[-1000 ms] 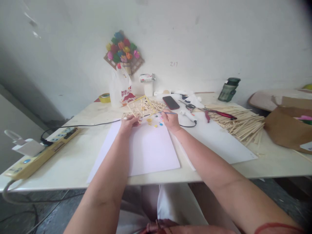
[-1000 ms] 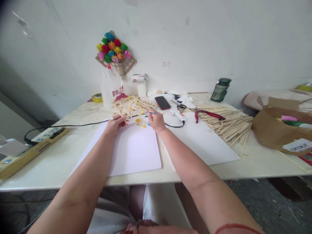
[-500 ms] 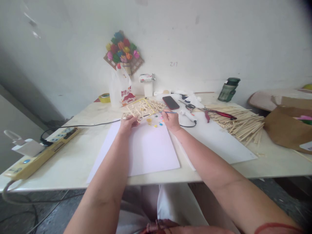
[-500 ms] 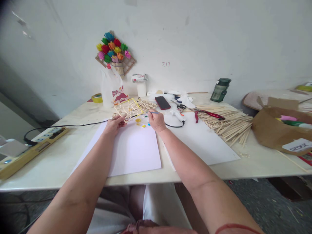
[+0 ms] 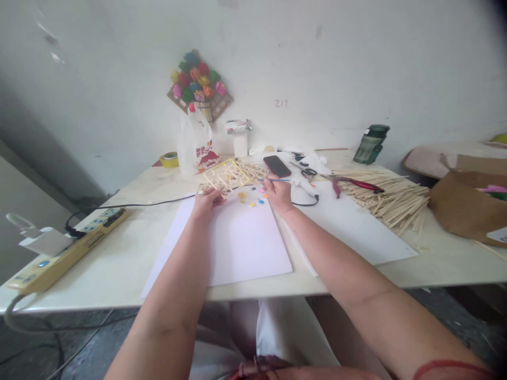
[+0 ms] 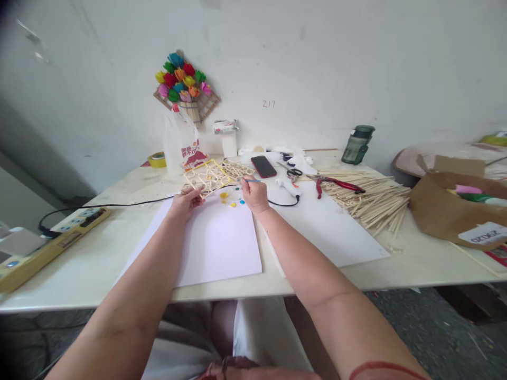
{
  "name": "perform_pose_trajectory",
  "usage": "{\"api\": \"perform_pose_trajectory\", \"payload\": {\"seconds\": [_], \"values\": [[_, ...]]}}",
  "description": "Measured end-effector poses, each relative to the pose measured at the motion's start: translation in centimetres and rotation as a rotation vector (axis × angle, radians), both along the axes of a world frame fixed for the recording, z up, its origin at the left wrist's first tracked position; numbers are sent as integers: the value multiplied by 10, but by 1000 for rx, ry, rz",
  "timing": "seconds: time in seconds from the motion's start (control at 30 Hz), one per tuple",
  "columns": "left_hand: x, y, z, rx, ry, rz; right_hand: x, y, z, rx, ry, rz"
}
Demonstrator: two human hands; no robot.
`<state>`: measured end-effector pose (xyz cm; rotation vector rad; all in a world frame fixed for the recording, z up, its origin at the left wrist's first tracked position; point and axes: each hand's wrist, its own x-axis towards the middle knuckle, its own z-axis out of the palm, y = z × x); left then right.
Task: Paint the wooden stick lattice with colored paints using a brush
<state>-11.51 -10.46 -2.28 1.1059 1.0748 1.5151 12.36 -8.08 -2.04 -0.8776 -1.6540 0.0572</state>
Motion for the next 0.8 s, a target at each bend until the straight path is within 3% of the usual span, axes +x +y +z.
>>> {"api": "perform_pose_trajectory", "payload": {"seconds": [0.57, 0.8], "values": [[4, -4, 6, -47, -23, -6, -6, -7, 4, -91, 57, 104], [5, -5, 7, -53, -51, -6, -3, -2, 1, -54, 105, 49]]}}
